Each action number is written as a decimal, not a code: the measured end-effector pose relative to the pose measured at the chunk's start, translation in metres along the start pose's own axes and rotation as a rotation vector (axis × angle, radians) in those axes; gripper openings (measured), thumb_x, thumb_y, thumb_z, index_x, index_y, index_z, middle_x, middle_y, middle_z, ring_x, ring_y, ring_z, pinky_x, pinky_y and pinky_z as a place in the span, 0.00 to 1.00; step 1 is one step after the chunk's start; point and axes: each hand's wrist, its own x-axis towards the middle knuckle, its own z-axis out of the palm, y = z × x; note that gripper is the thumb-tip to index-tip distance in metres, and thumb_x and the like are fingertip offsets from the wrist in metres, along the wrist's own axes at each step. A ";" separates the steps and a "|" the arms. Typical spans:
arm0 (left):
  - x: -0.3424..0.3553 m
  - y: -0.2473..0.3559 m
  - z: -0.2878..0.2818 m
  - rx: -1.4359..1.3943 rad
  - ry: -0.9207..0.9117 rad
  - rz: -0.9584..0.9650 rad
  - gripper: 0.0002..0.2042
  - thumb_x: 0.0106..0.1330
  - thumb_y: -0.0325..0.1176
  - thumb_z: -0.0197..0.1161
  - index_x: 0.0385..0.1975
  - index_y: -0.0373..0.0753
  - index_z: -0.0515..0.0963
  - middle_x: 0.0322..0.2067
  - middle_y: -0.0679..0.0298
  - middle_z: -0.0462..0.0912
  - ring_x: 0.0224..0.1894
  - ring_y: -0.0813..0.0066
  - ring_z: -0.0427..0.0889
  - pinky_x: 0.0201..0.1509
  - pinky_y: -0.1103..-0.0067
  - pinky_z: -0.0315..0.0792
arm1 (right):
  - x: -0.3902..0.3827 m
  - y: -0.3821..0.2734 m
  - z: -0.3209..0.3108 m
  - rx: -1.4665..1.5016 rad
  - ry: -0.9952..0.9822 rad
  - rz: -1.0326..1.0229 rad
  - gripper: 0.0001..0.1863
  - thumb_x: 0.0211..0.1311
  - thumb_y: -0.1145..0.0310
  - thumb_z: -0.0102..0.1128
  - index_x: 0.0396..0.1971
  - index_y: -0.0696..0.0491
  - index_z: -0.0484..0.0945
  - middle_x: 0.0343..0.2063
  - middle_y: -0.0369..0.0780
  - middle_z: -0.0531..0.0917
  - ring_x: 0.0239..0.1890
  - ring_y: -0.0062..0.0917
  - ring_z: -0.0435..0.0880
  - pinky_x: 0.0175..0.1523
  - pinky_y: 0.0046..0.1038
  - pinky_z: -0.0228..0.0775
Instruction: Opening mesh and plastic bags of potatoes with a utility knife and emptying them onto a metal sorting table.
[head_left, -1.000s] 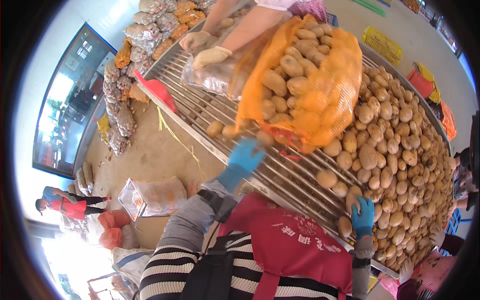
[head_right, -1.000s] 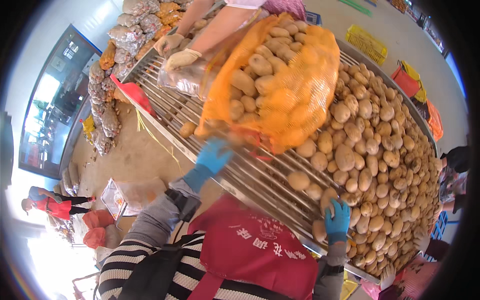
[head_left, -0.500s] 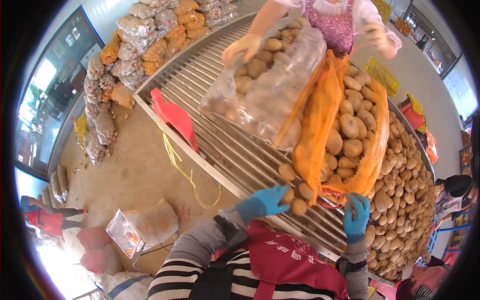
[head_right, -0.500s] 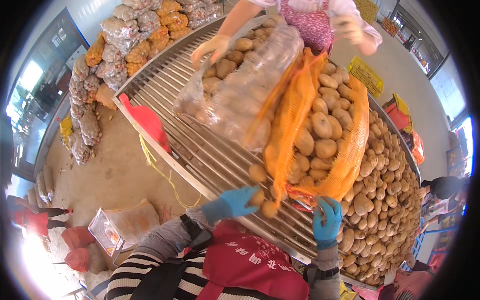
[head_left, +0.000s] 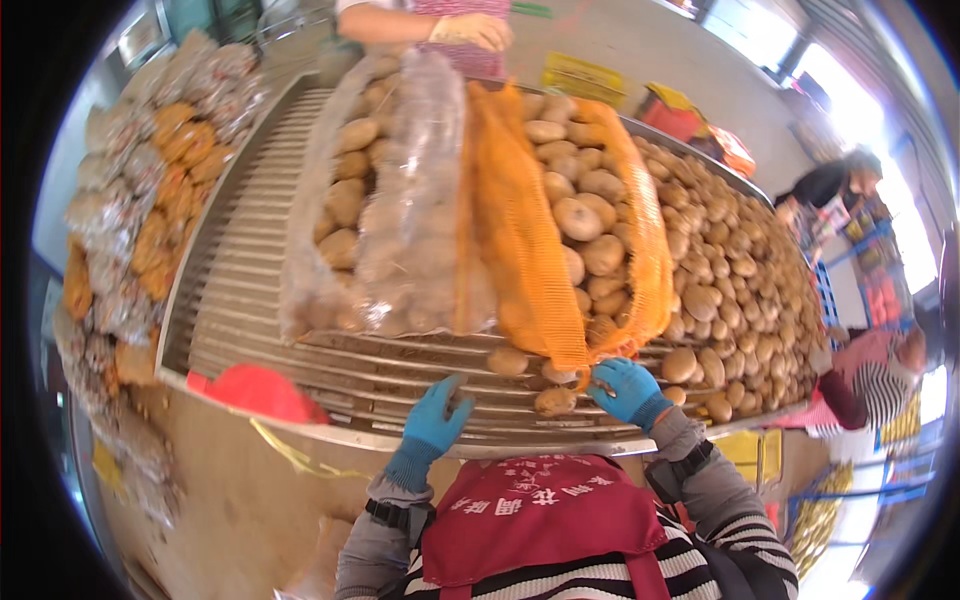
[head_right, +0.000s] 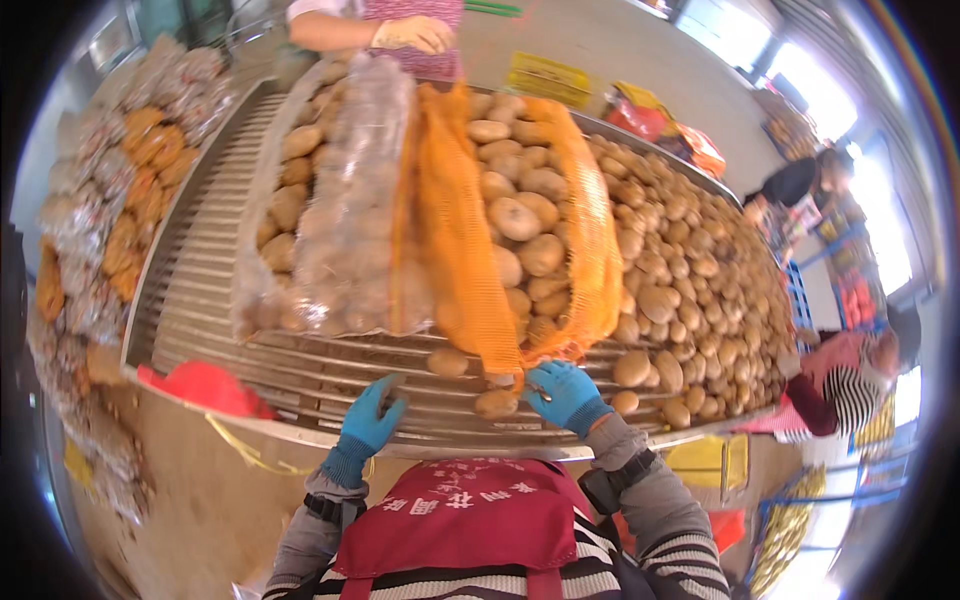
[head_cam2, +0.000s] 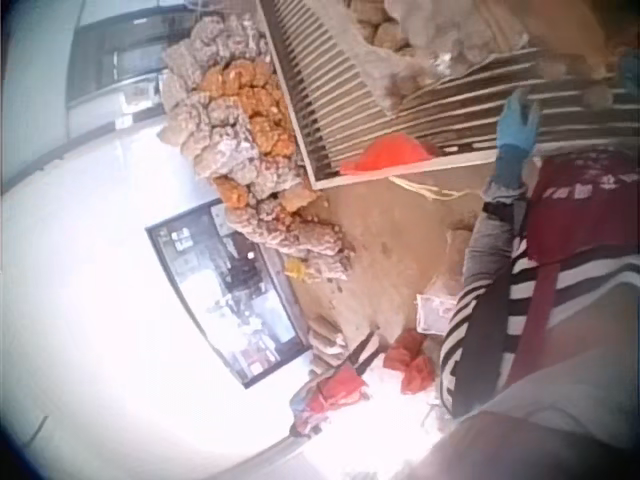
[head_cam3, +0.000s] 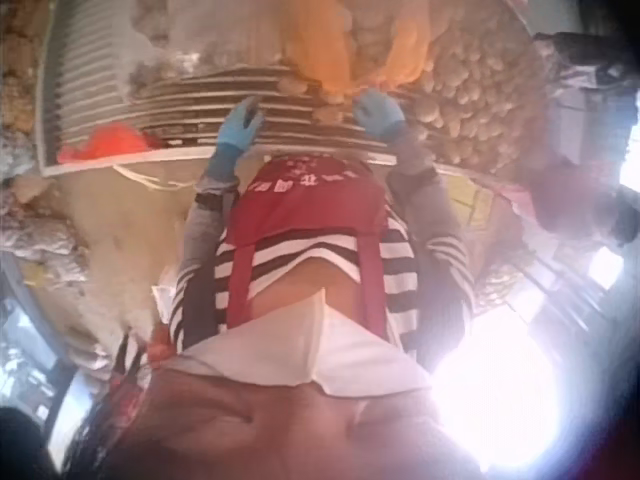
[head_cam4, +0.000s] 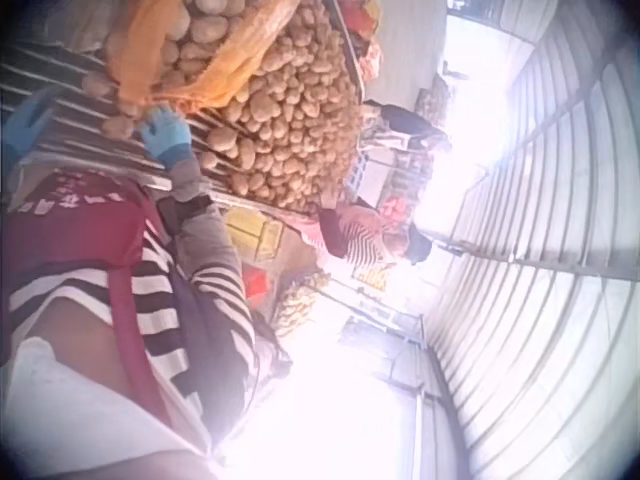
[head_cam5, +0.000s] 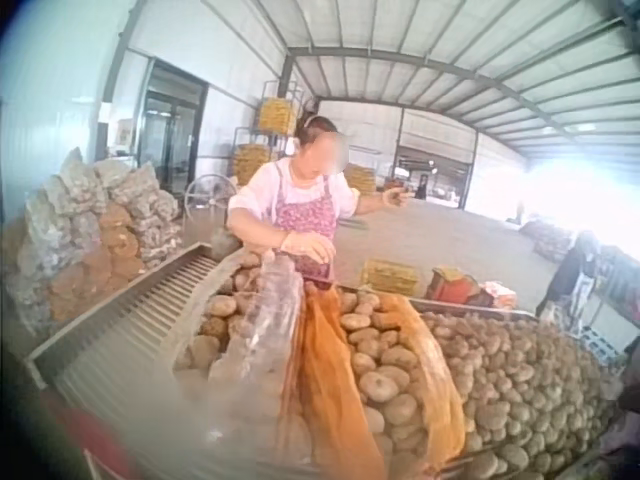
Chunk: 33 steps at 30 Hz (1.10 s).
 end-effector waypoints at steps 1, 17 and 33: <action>0.007 -0.002 0.000 0.004 -0.030 0.022 0.22 0.62 0.37 0.60 0.55 0.38 0.69 0.43 0.55 0.77 0.41 0.67 0.79 0.45 0.74 0.73 | -0.004 0.003 -0.004 -0.045 0.166 0.028 0.17 0.52 0.67 0.61 0.44 0.51 0.78 0.33 0.43 0.78 0.38 0.39 0.76 0.44 0.37 0.69; 0.141 0.122 0.069 0.149 0.305 0.517 0.43 0.50 0.29 0.67 0.65 0.32 0.47 0.59 0.48 0.56 0.60 0.60 0.60 0.63 0.70 0.61 | 0.062 0.070 -0.062 -0.184 0.517 0.528 0.42 0.41 0.72 0.59 0.63 0.43 0.58 0.54 0.49 0.66 0.53 0.47 0.69 0.57 0.39 0.65; 0.181 0.031 0.085 -0.820 0.420 -0.095 0.19 0.54 0.16 0.47 0.47 0.37 0.70 0.29 0.68 0.71 0.21 0.80 0.65 0.26 0.85 0.63 | 0.166 0.061 -0.085 -0.297 0.369 0.144 0.29 0.45 0.58 0.61 0.51 0.49 0.68 0.51 0.40 0.70 0.55 0.39 0.66 0.57 0.41 0.55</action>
